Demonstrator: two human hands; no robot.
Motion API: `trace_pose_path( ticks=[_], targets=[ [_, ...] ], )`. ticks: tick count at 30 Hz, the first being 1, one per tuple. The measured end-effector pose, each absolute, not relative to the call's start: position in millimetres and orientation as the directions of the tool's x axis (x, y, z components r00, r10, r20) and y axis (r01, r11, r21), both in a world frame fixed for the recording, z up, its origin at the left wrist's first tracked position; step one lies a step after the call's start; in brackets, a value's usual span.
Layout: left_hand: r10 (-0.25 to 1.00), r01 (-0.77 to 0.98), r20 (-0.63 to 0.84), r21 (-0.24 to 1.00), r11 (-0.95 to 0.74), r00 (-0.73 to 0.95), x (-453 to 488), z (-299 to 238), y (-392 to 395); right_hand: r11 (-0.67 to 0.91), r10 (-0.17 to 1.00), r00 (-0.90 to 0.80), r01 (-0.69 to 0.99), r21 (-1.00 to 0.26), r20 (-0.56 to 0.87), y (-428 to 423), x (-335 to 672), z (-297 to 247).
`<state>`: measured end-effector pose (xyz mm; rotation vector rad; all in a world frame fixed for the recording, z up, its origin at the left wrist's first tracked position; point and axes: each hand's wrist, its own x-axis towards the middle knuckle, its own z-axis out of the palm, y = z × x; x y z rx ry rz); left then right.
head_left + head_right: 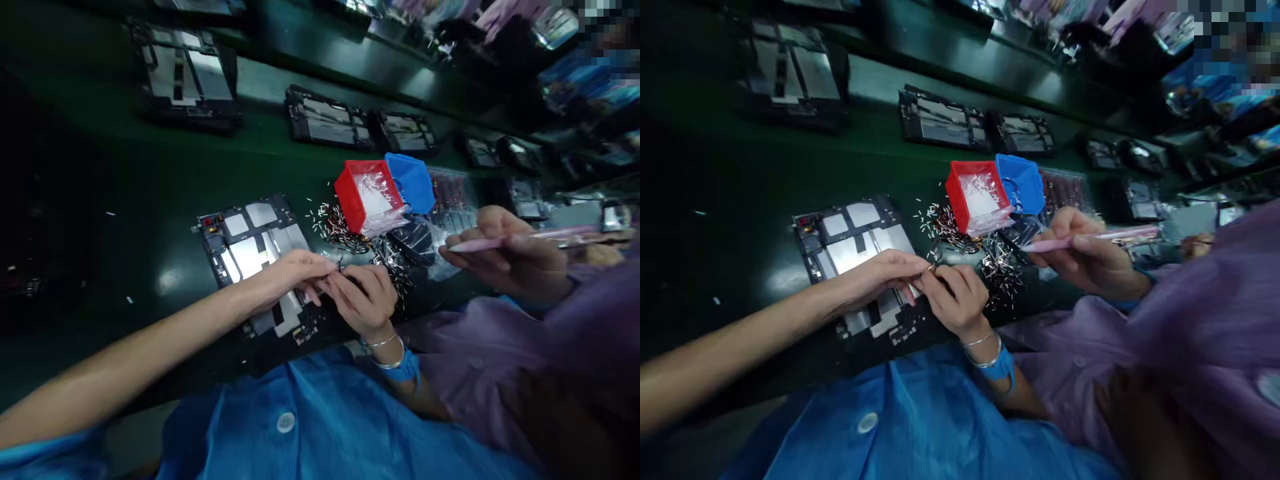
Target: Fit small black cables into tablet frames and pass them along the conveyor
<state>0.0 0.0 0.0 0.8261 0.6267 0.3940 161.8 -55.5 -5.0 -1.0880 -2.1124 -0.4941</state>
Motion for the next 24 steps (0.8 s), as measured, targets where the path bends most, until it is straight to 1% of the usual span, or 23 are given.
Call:
trace_pose_path(
  ticks=[3, 6, 8, 9, 11, 13, 14, 18, 20, 22, 24],
  targets=[
    [0.615, -0.100, -0.381, 0.792, 0.603, 0.690, 2.4, -10.6, -0.7, 0.582, 0.590, -0.386, 0.812, -0.043, 0.709, -56.6, 158.6, -7.0],
    [0.643, -0.087, -0.392, 0.809, 0.582, 0.658, 3.4, -13.1, -0.1, 0.583, 0.620, -0.345, 0.804, -0.118, 0.705, -57.1, 156.1, -5.8],
    [0.641, -0.060, -0.393, 0.822, 0.566, 0.659, 3.2, -10.0, 0.8, 0.526, 0.657, -0.252, 0.829, -0.192, 0.711, -56.4, 155.1, -4.0],
    [0.639, -0.044, -0.393, 0.830, 0.556, 0.661, 2.9, -7.9, 1.2, 0.477, 0.694, -0.187, 0.842, -0.251, 0.695, -55.8, 154.9, -3.4],
    [0.641, -0.010, -0.392, 0.848, 0.529, 0.660, 2.1, -4.1, 1.5, 0.377, 0.801, -0.073, 0.832, -0.407, 0.594, -54.4, 155.0, -2.9],
    [0.655, 0.026, -0.392, 0.869, 0.494, 0.645, 1.4, -2.4, 1.2, 0.300, 0.890, -0.027, 0.785, -0.541, 0.455, -53.7, 155.6, -2.9],
    [0.669, 0.043, -0.390, 0.880, 0.472, 0.632, 1.1, -2.5, 0.9, 0.273, 0.913, -0.013, 0.764, -0.584, 0.408, -53.7, 155.8, -2.6],
    [0.729, 0.109, -0.369, 0.919, 0.378, 0.576, 0.7, -5.8, -0.2, 0.203, 0.935, 0.067, 0.704, -0.680, 0.348, -54.2, 155.1, 2.1],
    [0.739, 0.134, -0.363, 0.926, 0.352, 0.568, 0.6, -6.9, -0.2, 0.168, 0.946, 0.099, 0.664, -0.728, 0.308, -53.0, 153.5, 4.8],
    [0.740, 0.150, -0.361, 0.929, 0.338, 0.567, 0.5, -6.5, 0.3, 0.136, 0.956, 0.105, 0.667, -0.733, 0.273, -51.0, 151.5, 5.2],
    [0.750, 0.161, -0.355, 0.933, 0.322, 0.557, 0.3, -4.9, 1.0, 0.131, 0.961, 0.084, 0.703, -0.699, 0.264, -49.3, 149.6, 2.9]
  ],
)
